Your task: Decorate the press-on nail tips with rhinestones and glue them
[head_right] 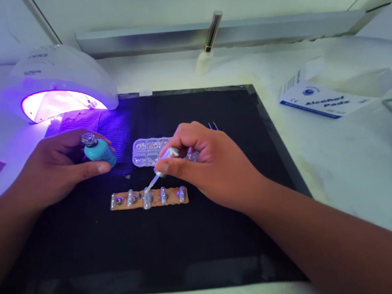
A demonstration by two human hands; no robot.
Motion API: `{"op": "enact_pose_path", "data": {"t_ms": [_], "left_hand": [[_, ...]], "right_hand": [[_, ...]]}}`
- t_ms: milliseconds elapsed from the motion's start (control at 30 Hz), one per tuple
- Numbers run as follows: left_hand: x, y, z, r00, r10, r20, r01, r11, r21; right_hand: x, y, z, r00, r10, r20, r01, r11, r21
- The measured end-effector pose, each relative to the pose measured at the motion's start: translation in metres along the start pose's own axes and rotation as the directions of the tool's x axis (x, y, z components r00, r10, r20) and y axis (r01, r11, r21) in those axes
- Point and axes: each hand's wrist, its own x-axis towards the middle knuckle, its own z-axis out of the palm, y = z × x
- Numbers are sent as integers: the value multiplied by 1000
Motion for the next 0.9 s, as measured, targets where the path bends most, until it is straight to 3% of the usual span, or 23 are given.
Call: {"op": "enact_pose_path", "data": {"t_ms": [267, 500, 733, 900], "left_hand": [[-1, -2, -1, 1000, -4, -7, 4, 1000, 4], [0, -1, -1, 1000, 5, -3, -5, 1000, -1], [-1, 1, -1, 1000, -8, -8, 8, 1000, 22], [-1, 2, -1, 1000, 17, -11, -17, 1000, 26]], "right_hand": [[-1, -4, -2, 1000, 4, -9, -3, 997, 79], [-3, -3, -1, 992, -79, 99, 64, 988, 142], [0, 0, -3, 998, -55, 43, 52, 996, 73], [0, -2, -4, 998, -41, 46, 34, 989, 143]]}}
